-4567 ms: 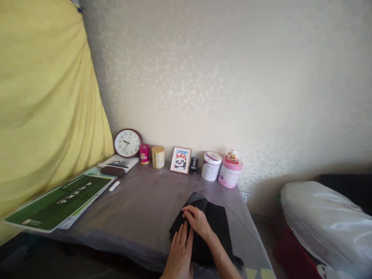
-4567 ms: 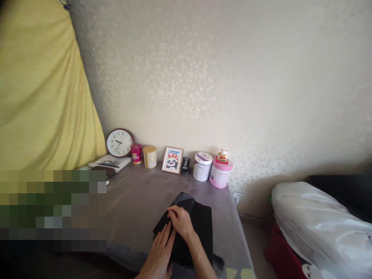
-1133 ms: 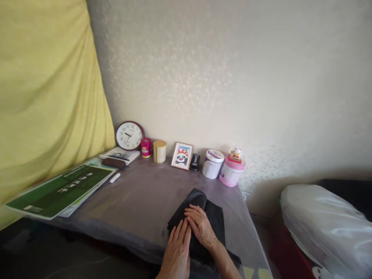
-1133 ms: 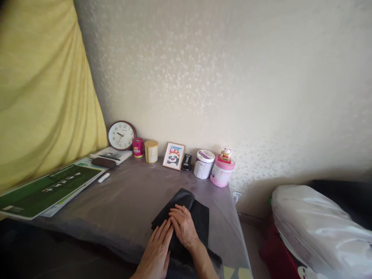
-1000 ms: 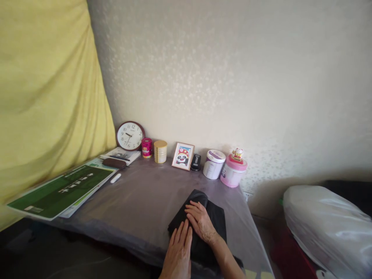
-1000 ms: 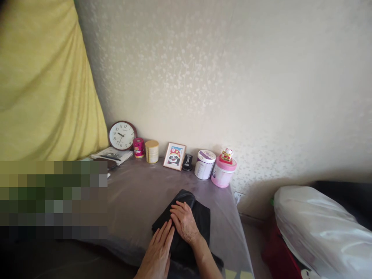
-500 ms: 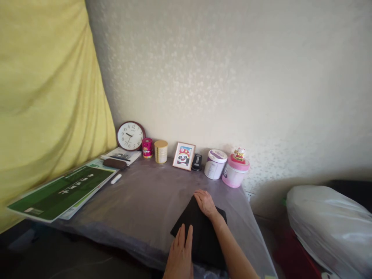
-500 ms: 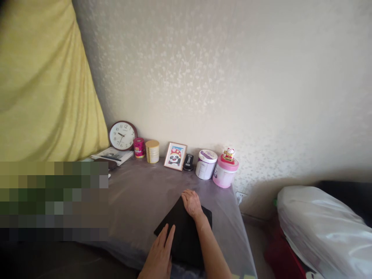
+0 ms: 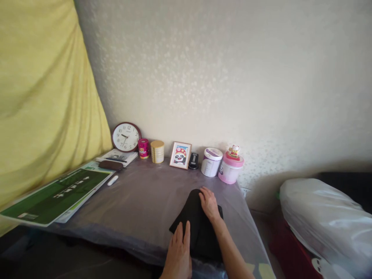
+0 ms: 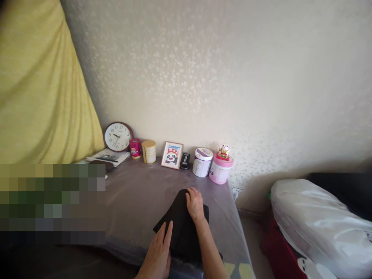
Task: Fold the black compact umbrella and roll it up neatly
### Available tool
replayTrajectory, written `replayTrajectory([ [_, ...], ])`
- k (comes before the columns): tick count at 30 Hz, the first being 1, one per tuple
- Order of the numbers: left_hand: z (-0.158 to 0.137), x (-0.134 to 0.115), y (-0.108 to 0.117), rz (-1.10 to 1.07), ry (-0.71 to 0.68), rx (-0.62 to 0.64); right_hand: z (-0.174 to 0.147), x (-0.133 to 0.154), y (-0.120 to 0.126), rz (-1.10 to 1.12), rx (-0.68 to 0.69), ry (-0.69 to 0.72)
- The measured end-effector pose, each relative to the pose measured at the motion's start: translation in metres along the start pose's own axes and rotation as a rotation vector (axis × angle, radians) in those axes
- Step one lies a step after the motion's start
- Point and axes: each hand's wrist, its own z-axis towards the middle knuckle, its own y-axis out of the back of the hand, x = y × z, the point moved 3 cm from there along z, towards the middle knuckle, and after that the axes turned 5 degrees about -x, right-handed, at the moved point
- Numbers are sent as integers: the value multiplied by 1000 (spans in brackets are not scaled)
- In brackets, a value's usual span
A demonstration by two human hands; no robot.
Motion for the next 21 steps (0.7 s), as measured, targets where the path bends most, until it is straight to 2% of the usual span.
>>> replayTrajectory([
  [4, -4, -2, 2, 3, -30, -37, -17, -44, 36, -73, -150, -256],
  [6, -6, -3, 5, 6, -24, -30, -36, -58, 50, -90, -160, -339],
  [9, -7, -4, 8, 8, -20, -23, -63, -70, 60, -20, -89, -507],
  [12, -6, -4, 8, 9, -25, -46, -76, -67, 61, 69, -26, -571],
  [19, -4, 0, 0, -3, -52, -91, -79, -36, 63, 346, 7, -605],
  [21, -4, 0, 0, -1, -51, -87, -76, -25, 61, 439, 24, -572],
])
